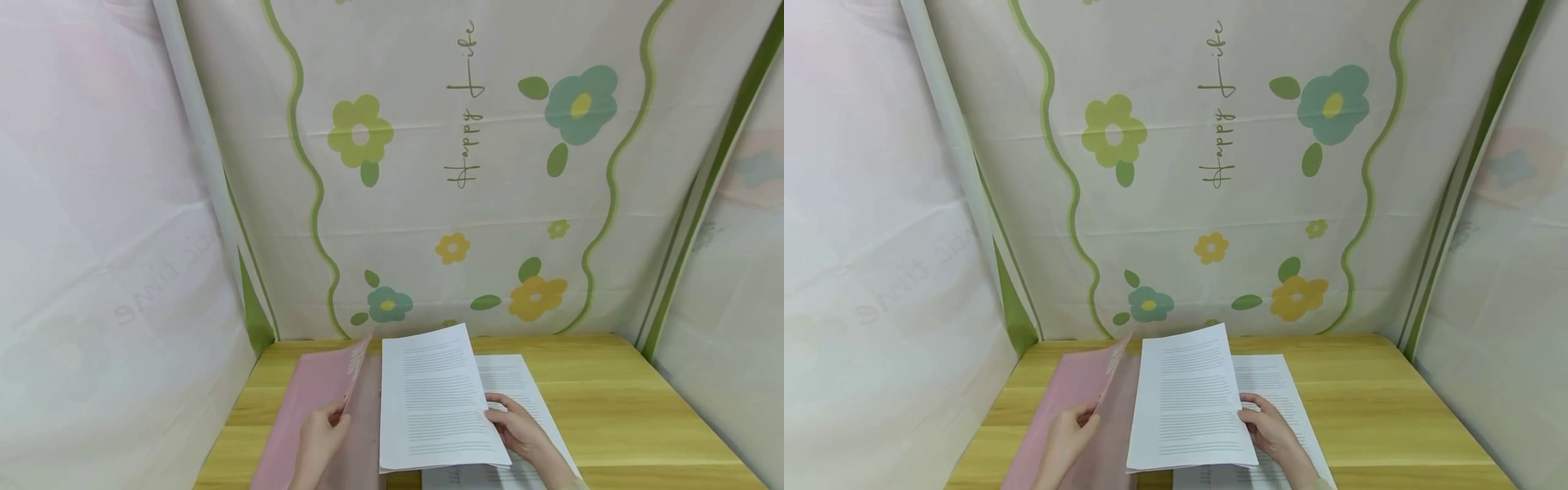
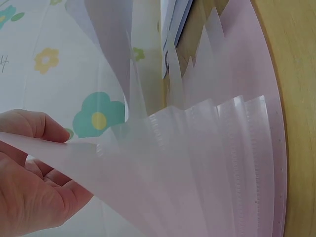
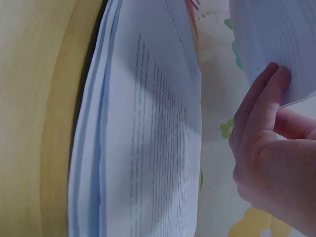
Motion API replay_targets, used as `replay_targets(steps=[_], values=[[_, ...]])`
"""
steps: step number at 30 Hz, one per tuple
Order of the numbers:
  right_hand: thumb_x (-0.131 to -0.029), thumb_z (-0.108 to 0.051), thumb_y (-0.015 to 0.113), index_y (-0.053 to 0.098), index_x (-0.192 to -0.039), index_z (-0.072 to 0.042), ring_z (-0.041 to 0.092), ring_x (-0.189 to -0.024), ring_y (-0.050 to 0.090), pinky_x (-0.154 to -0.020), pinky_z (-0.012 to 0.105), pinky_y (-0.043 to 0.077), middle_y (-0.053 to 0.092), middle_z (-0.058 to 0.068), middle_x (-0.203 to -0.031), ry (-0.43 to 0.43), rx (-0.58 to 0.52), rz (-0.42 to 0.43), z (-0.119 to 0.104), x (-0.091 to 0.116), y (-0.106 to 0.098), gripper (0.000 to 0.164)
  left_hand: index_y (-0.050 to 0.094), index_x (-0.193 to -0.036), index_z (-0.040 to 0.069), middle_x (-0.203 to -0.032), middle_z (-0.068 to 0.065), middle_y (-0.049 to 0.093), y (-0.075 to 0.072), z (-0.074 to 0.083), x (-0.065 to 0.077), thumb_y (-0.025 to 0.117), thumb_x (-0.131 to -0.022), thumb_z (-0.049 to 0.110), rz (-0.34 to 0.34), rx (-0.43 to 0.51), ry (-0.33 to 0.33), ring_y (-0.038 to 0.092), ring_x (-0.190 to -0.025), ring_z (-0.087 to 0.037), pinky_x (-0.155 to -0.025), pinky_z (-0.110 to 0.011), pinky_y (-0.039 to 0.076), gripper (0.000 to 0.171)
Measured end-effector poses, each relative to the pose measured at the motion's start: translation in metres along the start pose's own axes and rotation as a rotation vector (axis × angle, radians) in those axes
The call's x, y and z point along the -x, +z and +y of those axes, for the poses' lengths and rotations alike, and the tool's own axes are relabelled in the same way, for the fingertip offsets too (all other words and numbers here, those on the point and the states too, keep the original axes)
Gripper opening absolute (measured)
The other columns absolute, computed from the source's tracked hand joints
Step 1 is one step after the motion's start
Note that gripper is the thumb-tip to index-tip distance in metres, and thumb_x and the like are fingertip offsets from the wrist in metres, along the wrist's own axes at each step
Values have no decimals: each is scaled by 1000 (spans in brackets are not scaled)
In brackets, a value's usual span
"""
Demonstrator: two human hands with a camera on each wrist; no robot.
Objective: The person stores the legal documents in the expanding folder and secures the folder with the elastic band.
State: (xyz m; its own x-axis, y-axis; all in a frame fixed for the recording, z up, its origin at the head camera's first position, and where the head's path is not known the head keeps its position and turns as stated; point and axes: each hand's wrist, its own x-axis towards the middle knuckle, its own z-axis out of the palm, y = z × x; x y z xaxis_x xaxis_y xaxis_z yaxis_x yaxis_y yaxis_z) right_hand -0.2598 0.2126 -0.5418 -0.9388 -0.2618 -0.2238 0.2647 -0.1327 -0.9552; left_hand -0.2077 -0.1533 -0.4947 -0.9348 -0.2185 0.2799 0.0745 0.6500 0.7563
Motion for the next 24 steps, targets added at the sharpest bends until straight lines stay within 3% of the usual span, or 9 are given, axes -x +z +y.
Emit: replay_targets(steps=[10,17,24], values=[[-94,-2,54,27,-142,12,13,-88,71,-75,30,61,71,2,-99,8,-17,-22,2,-4,20,57,74,-108,-4,-96,-17,77,-1,0,0,64,-78,6,-20,22,-13,74,-83,-23,-68,-29,59,33],[-93,-2,53,27,-141,12,12,-89,71,-75,28,61,71,2,-100,1,-27,-62,2,-6,29,56,73,-109,-5,-97,-19,77,-2,1,-1,64,-79,6,-28,23,-14,74,-83,-25,-70,-35,61,33],[-93,-1,52,27,-141,13,12,-90,71,-76,28,61,70,4,-102,2,-28,-67,3,-9,38,56,74,-108,-3,-94,-16,78,-2,0,0,64,-78,7,-13,20,-6,74,-82,-23,-69,-32,60,33]])
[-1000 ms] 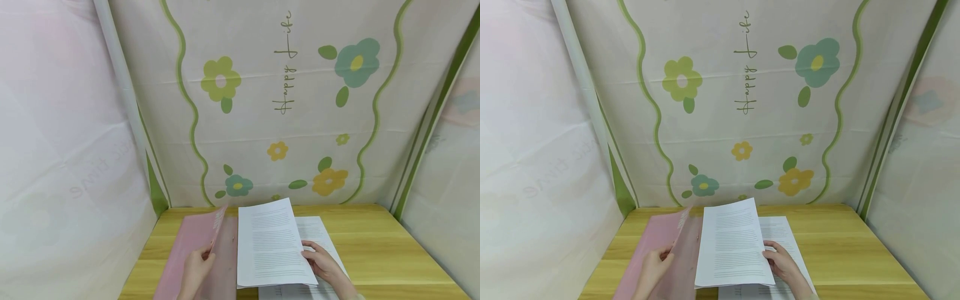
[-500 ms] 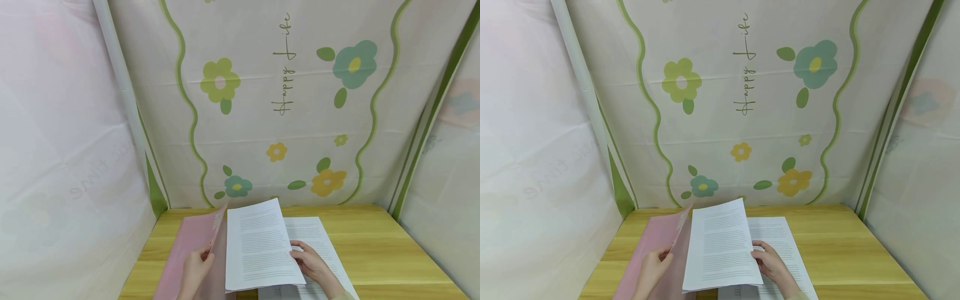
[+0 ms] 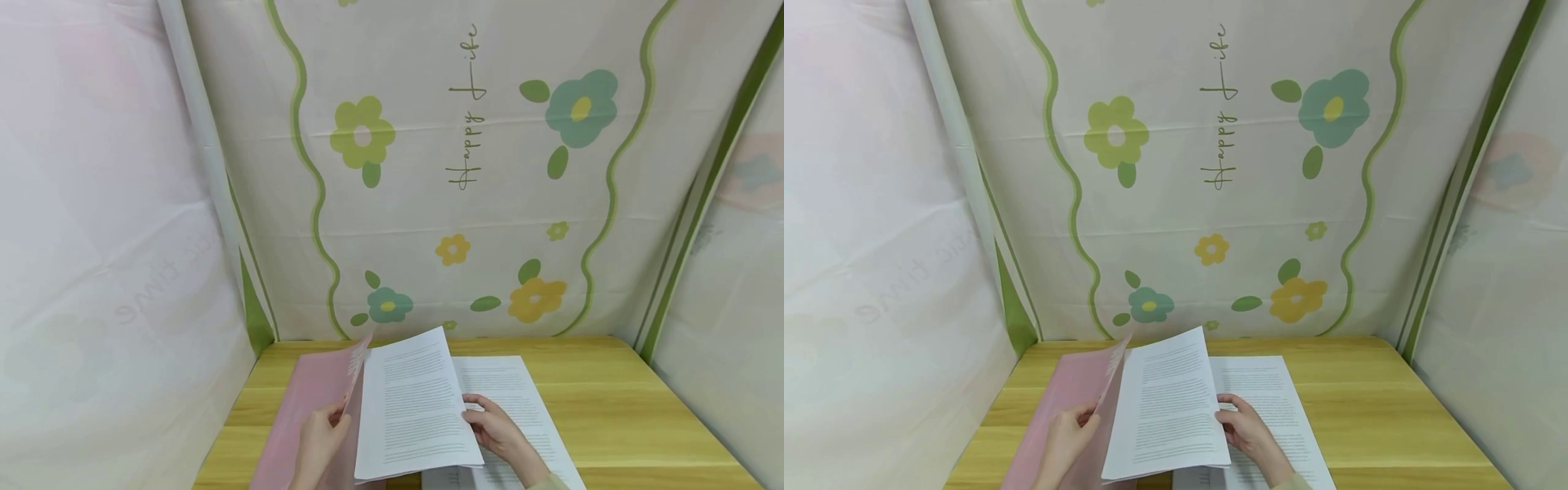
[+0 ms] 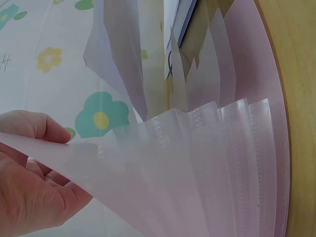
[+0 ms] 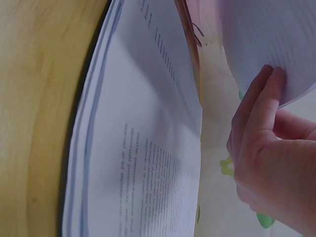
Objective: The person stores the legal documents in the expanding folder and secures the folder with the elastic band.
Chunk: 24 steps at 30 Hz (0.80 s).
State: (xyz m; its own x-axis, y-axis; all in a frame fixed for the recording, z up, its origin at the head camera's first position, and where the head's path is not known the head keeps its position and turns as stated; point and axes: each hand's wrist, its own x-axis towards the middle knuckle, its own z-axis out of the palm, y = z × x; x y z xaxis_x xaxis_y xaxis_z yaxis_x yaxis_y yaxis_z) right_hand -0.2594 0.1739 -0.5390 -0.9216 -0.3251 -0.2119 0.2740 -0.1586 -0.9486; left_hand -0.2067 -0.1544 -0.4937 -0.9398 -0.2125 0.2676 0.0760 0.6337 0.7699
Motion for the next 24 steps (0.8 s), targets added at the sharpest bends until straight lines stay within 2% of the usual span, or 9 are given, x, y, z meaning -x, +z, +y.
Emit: replay_targets(steps=[11,17,24], values=[[-93,0,52,30,-140,11,12,-91,70,-78,28,61,71,5,-102,7,-15,2,5,-5,7,54,74,-108,-2,-91,-12,78,1,1,-1,63,-78,7,5,-2,-37,73,-81,-20,-68,-30,59,34],[-92,-1,54,28,-142,12,12,-91,70,-78,27,60,70,5,-104,18,-23,0,3,-5,15,58,74,-109,-2,-91,-12,78,2,2,-2,63,-77,6,14,-13,-53,73,-80,-18,-67,-30,58,34],[-92,-2,54,27,-144,12,13,-93,69,-80,28,60,69,9,-109,26,-13,-8,0,-8,25,61,74,-108,-3,-90,-13,78,3,2,-2,64,-77,6,17,-14,-47,73,-80,-19,-66,-27,57,34]])
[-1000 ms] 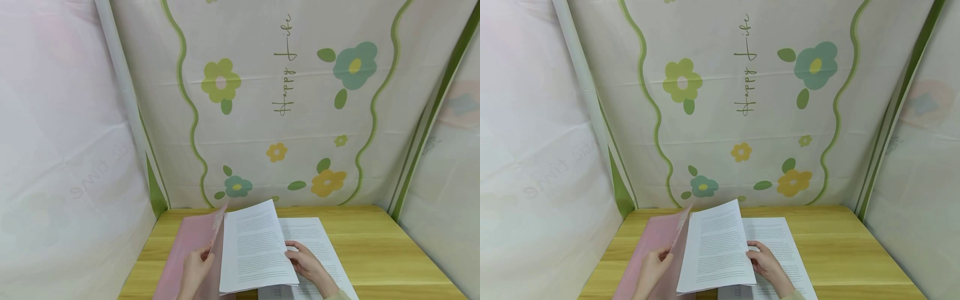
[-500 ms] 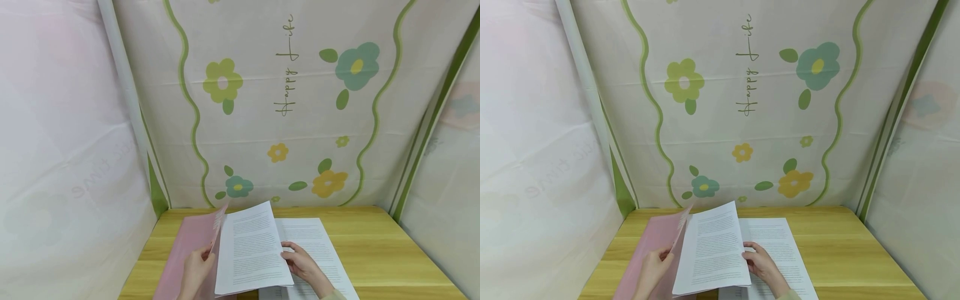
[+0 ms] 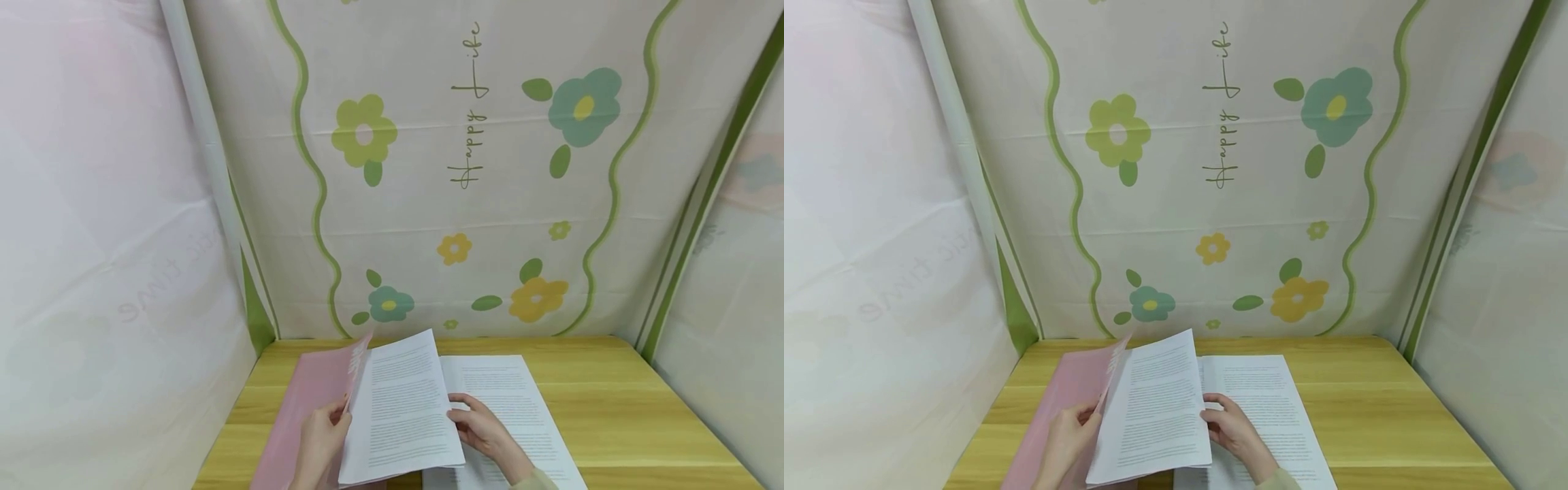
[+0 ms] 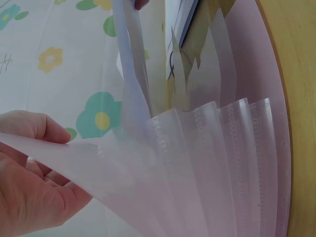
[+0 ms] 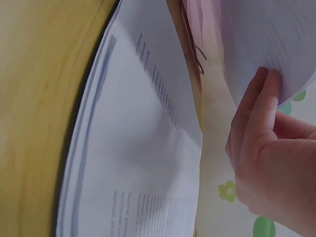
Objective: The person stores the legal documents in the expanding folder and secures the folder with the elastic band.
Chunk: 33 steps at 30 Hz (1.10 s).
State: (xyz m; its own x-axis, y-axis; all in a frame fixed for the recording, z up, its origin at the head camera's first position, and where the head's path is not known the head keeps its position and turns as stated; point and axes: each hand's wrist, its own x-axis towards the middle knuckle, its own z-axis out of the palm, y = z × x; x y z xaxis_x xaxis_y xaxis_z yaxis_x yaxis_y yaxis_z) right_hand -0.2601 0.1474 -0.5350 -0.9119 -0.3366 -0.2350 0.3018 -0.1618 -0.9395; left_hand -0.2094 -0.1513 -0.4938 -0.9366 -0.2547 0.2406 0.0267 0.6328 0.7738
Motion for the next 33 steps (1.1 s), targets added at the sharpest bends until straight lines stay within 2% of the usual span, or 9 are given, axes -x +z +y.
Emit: replay_targets(steps=[13,19,26,33], values=[[-89,-2,53,28,-145,8,12,-92,69,-79,28,61,69,9,-109,24,15,-26,0,-4,10,62,74,-109,-2,-91,-13,78,2,-1,-2,66,-78,7,8,-31,10,73,-79,-19,-66,-28,58,34],[-88,-1,53,28,-145,9,12,-91,68,-77,27,60,70,8,-107,17,9,-47,1,-4,14,62,74,-111,0,-93,-13,78,2,-2,-2,66,-77,8,6,-13,2,73,-78,-17,-64,-25,56,35],[-89,-1,52,25,-146,10,13,-93,67,-80,29,60,68,10,-112,6,6,-71,2,-3,20,65,75,-109,2,-87,-11,78,2,-4,-1,66,-76,7,12,-15,8,72,-75,-15,-62,-22,53,34],[-90,-5,55,29,-147,6,13,-93,68,-80,30,61,70,6,-109,18,51,-71,1,-4,24,64,76,-107,-1,-85,-11,78,2,-2,-1,65,-77,8,3,-13,21,73,-75,-17,-64,-26,56,33]])
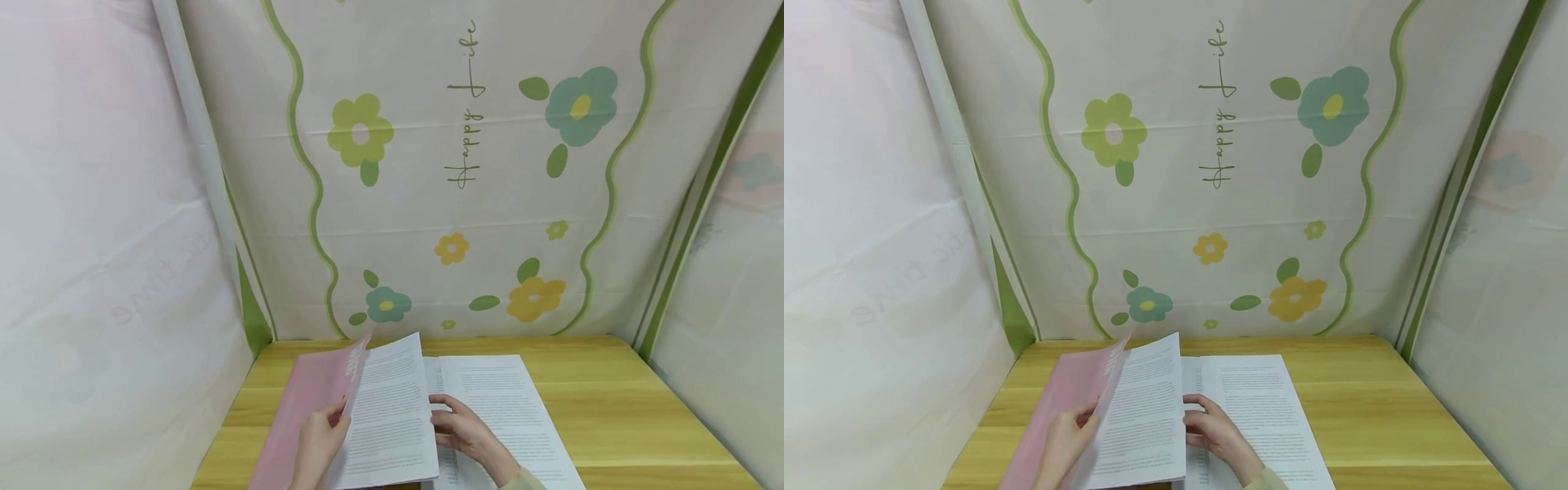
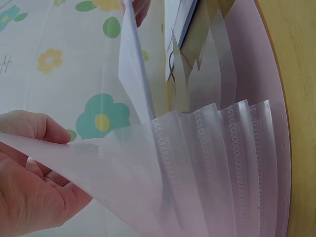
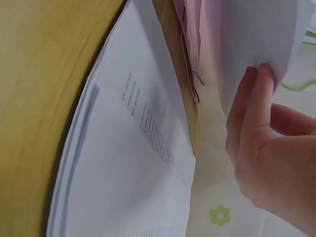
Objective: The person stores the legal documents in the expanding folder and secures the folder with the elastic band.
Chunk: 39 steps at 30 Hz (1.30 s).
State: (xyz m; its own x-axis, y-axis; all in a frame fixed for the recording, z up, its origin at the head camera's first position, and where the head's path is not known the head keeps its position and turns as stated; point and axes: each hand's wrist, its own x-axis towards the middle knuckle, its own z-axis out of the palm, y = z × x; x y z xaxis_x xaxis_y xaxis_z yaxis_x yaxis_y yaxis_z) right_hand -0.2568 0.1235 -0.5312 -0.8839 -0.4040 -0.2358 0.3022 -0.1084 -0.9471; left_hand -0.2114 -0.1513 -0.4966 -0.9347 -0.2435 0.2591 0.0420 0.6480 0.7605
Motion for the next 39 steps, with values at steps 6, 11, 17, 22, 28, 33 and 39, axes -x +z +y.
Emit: replay_targets(steps=[6,11,17,22,28,33,39], values=[[-90,-6,57,35,-146,3,14,-92,69,-78,32,62,70,6,-108,19,72,8,2,-2,2,60,76,-106,0,-85,-11,78,0,-1,0,66,-76,6,5,-2,1,72,-74,-17,-63,-26,55,32],[-90,-5,58,37,-145,2,13,-90,69,-76,30,62,70,7,-107,26,93,22,1,-2,3,60,76,-106,0,-87,-11,78,0,0,-1,65,-76,7,11,-3,-6,73,-76,-18,-65,-29,56,33],[-90,-5,60,39,-144,2,13,-88,68,-73,29,62,69,8,-107,32,111,41,-2,-3,7,58,75,-106,0,-90,-12,78,-1,1,-1,65,-77,7,13,-12,3,74,-78,-20,-69,-32,58,32],[-91,-6,60,39,-143,3,13,-88,68,-73,28,62,68,10,-109,22,112,30,-3,-7,11,58,75,-108,1,-93,-11,78,-2,1,-2,66,-77,7,14,-10,22,74,-79,-20,-69,-32,59,34],[-92,-7,61,41,-142,3,13,-88,69,-73,29,62,68,10,-109,18,165,15,-2,-8,16,55,76,-107,1,-92,-12,78,-1,1,0,67,-76,6,19,8,28,73,-76,-19,-66,-28,58,33],[-90,-6,62,44,-141,2,14,-88,69,-74,32,63,69,11,-109,8,208,24,-2,-9,21,54,77,-105,2,-85,-10,78,-1,1,1,67,-75,6,33,9,39,71,-72,-16,-63,-26,55,32],[-89,-5,63,45,-140,2,13,-87,69,-73,31,63,70,9,-107,-9,212,10,-6,-11,28,54,76,-106,2,-87,-11,78,-2,1,3,67,-76,7,25,16,34,72,-74,-16,-63,-25,56,31]])
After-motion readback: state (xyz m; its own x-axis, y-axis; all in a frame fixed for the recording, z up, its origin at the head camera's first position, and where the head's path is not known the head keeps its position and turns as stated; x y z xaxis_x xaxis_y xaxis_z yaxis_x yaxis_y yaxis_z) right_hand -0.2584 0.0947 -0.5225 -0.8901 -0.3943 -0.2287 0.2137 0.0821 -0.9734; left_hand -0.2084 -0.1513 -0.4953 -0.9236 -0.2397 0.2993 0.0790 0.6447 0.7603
